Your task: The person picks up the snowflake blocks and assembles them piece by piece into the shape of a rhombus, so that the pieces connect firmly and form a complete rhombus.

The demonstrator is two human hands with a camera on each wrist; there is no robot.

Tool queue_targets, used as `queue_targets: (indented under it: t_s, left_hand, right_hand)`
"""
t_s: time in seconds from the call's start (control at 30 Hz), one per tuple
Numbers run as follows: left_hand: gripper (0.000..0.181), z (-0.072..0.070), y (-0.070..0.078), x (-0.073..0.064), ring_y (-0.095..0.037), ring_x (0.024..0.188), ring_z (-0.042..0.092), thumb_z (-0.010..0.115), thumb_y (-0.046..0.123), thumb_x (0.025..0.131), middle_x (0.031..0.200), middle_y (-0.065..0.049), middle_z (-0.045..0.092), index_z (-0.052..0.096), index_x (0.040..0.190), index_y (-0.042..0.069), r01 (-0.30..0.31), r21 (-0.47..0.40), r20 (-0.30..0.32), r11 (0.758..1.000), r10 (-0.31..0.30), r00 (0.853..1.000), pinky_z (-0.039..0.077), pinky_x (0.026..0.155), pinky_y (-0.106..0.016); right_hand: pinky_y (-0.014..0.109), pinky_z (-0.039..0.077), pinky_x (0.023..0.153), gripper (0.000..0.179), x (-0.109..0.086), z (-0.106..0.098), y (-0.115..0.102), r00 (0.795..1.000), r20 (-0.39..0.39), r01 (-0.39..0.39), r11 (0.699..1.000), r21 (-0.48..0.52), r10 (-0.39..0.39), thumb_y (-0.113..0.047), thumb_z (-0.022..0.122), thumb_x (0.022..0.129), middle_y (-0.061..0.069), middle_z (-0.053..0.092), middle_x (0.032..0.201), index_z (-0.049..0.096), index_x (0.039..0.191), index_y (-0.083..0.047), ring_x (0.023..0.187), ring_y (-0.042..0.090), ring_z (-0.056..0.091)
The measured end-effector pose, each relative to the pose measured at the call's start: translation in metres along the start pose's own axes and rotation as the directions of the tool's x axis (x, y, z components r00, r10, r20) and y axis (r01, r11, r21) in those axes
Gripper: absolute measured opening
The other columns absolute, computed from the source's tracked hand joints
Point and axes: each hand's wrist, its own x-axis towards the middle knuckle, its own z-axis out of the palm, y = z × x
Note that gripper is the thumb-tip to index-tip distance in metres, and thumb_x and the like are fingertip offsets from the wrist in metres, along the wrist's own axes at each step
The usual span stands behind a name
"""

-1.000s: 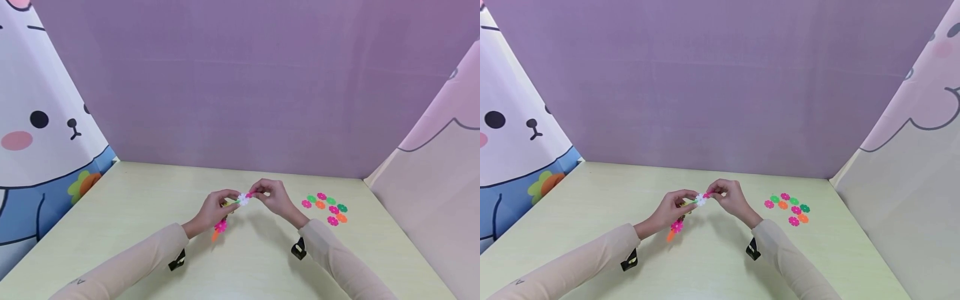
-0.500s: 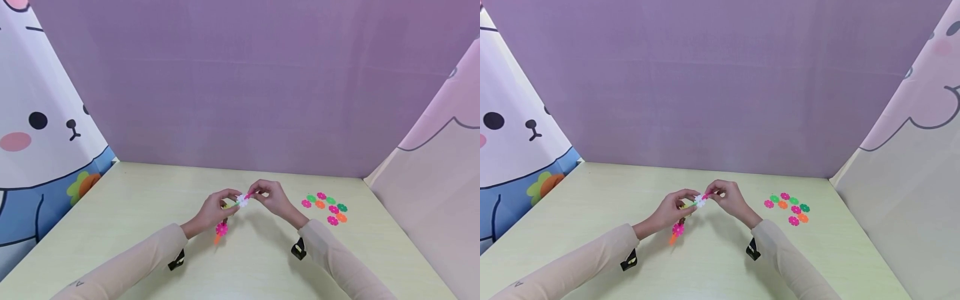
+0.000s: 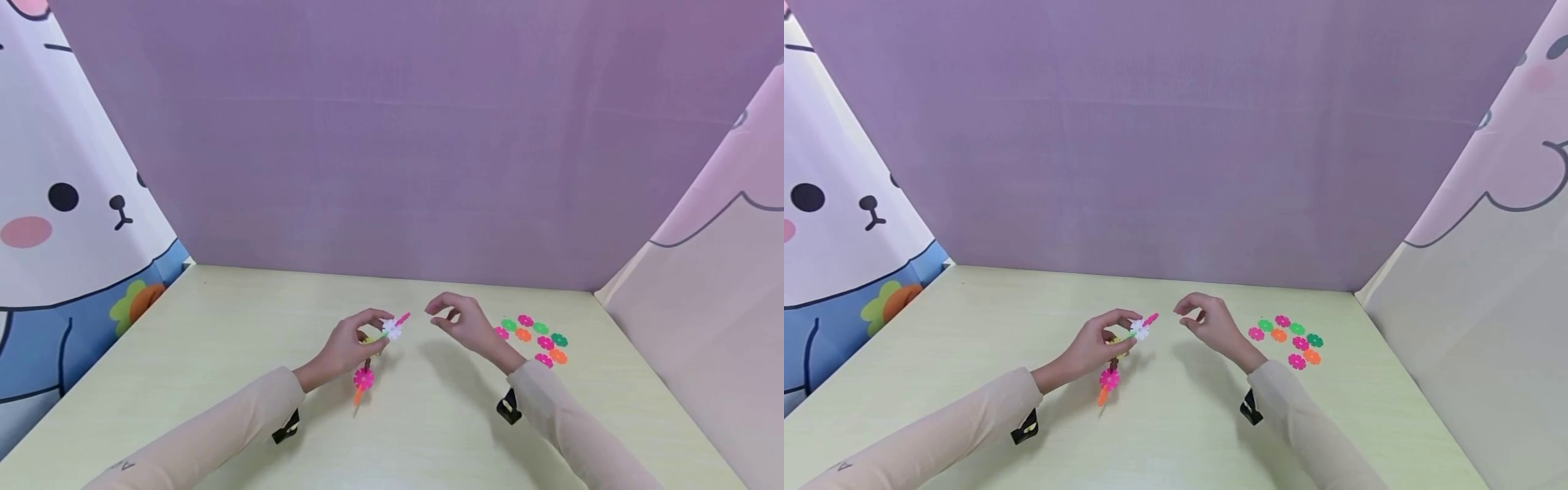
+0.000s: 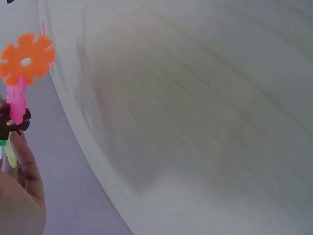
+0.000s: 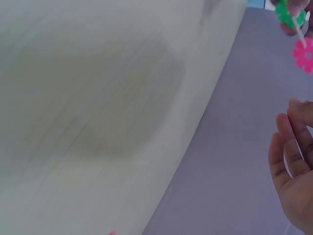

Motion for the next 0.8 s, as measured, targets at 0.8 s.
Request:
queue_targets:
  t_s: [0.8]
  left_hand:
    - [0.039,-0.005,-0.005,-0.005,-0.019,0.049,0.057,0.068,0.011,0.08,0.098,-0.001,0.059,0.056,0.113,0.028,-0.025,0.008,-0.064,1.0,0.025,0.998,0.047,0.042,-0.027]
  right_hand:
    - [0.047,0.049,0.082,0.021,-0.059,-0.061,0.081,0.945,0.017,-0.305,0.901,-0.307,0.326,-0.001,0.065,0.08,0.018,0.062,0.097,0.06,0.1,0.004,0.091,0.031,0.057]
